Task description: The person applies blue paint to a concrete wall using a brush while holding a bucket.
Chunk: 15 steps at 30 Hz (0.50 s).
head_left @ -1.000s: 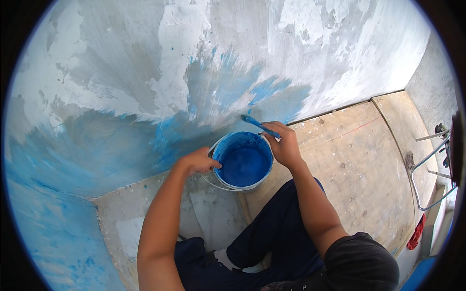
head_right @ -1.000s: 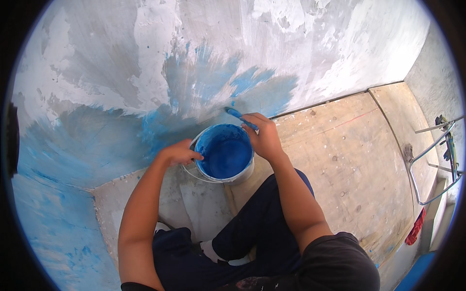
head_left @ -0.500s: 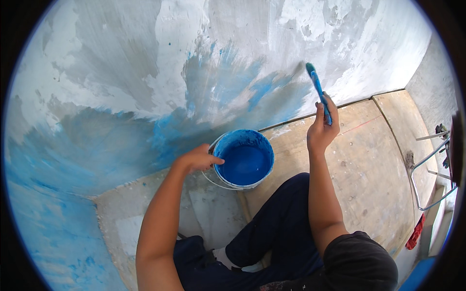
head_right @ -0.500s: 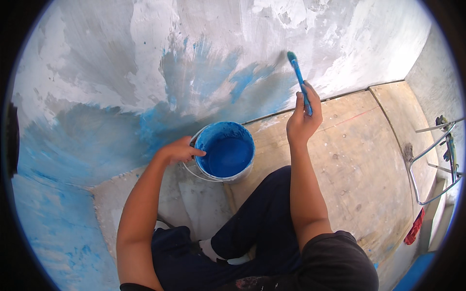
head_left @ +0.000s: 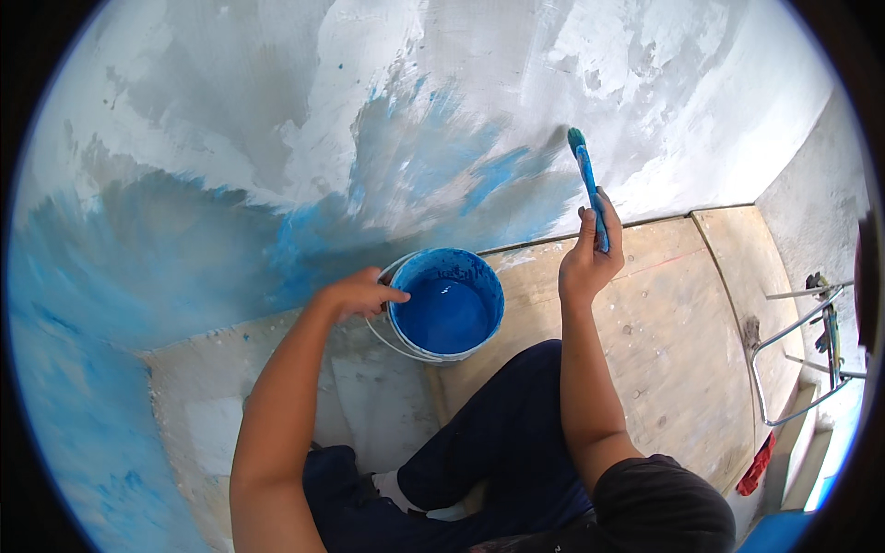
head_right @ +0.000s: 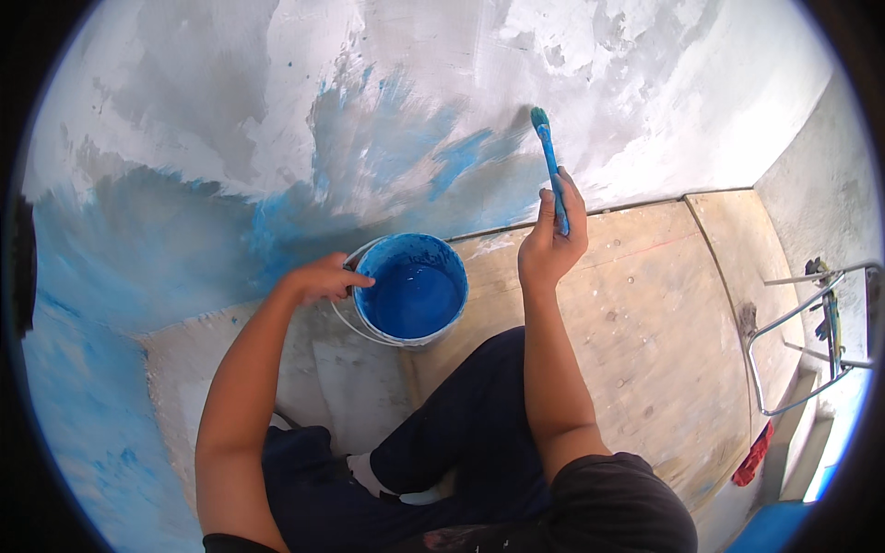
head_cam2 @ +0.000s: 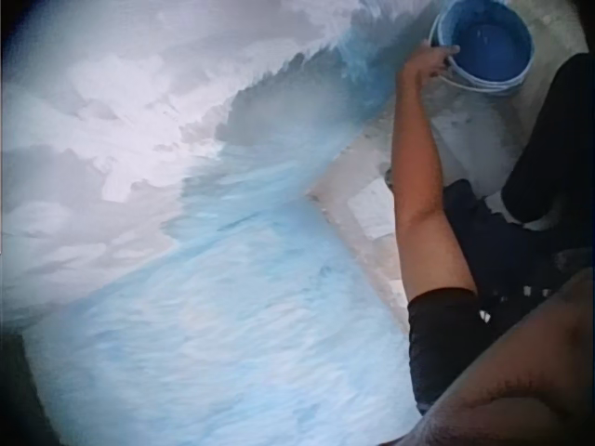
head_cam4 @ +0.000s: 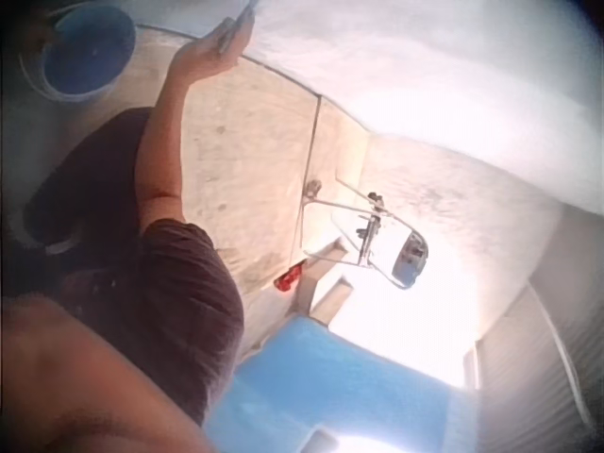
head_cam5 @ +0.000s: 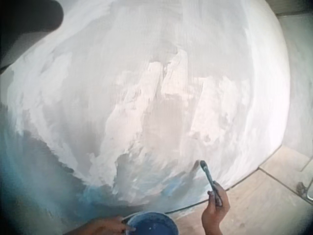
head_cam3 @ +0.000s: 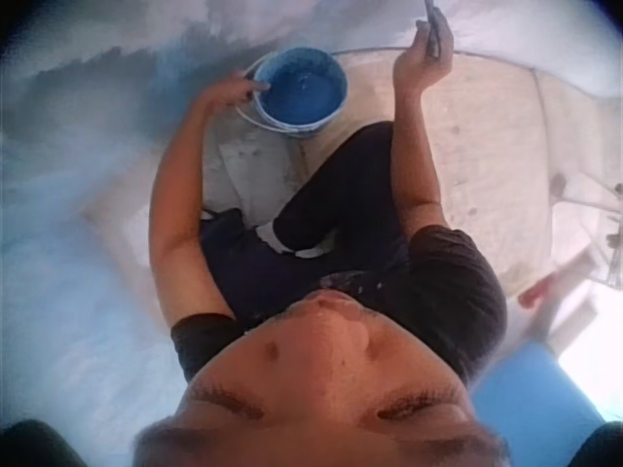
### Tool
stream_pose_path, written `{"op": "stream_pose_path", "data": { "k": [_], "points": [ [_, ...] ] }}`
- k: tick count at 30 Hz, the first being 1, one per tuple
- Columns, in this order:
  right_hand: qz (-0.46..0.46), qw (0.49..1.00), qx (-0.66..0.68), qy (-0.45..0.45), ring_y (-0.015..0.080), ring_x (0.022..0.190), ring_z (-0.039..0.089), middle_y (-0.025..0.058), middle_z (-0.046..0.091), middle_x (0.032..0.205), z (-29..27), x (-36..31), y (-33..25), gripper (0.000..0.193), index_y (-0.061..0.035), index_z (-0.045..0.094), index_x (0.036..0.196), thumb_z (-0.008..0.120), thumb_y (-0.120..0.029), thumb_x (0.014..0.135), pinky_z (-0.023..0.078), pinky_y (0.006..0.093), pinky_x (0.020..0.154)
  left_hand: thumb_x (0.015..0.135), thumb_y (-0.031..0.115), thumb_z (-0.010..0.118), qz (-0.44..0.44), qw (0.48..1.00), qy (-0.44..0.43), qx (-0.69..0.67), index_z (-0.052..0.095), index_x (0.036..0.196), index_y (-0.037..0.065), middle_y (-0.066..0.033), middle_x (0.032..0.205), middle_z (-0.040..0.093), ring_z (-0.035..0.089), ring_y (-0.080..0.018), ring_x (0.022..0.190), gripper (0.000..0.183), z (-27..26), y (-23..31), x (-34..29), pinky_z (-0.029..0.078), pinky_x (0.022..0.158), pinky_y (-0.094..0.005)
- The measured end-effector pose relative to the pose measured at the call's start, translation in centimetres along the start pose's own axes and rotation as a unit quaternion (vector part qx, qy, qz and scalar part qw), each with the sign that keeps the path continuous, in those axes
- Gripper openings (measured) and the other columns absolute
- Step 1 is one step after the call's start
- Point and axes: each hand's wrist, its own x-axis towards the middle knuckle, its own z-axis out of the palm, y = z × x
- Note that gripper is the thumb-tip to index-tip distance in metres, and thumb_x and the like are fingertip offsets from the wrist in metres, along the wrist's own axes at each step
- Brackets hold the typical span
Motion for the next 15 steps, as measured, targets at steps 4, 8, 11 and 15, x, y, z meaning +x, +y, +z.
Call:
{"op": "stream_pose_path", "data": {
  "k": [4,8,11,15],
  "points": [
    [-0.035,0.978,0.003,-0.205,0.0181,0.107,0.068,0.0147,0.073,0.116,0.6,-0.8,-0.8,0.023,0.0031,0.070,0.120,0.062,0.001,0.098,0.053,0.0265,0.088,0.089,0.031,0.079,-0.014,1.000,-0.011,-0.018,0.052,0.125,0.001,-0.0037,0.086,0.054,0.045,-0.0116,0.070,0.053,-0.5,-0.3,0.0,0.041,0.064,-0.0295],
    [0.091,0.991,0.063,-0.073,0.0179,0.099,0.071,0.0132,0.073,0.112,1.3,0.9,-1.3,0.025,0.0036,0.070,0.123,0.062,-0.001,0.100,0.055,0.0278,0.087,0.090,0.029,0.079,-0.007,0.999,-0.034,-0.039,0.052,0.122,0.002,-0.0004,0.081,0.050,0.040,-0.0093,0.065,0.050,-0.6,-0.4,-0.2,0.037,0.060,-0.0283],
    [0.102,0.988,0.083,0.076,0.0203,0.096,0.071,0.0170,0.070,0.115,0.9,3.3,0.4,0.028,0.0104,0.066,0.124,0.062,-0.006,0.102,0.058,0.0308,0.090,0.090,0.030,0.078,0.002,0.999,-0.024,-0.041,0.052,0.123,0.002,-0.0012,0.082,0.051,0.041,-0.0097,0.066,0.050,-0.3,0.5,-0.8,0.037,0.060,-0.0285],
    [0.161,0.979,0.118,-0.040,0.0206,0.096,0.070,0.0177,0.070,0.114,0.1,1.1,0.0,0.028,0.0111,0.066,0.123,0.062,-0.006,0.102,0.060,0.0327,0.092,0.089,0.032,0.079,-0.001,1.000,-0.002,-0.016,0.051,0.126,0.001,-0.0029,0.085,0.053,0.044,-0.0109,0.069,0.056,-0.3,-0.1,0.0,0.042,0.063,-0.0286]
  ]
}}
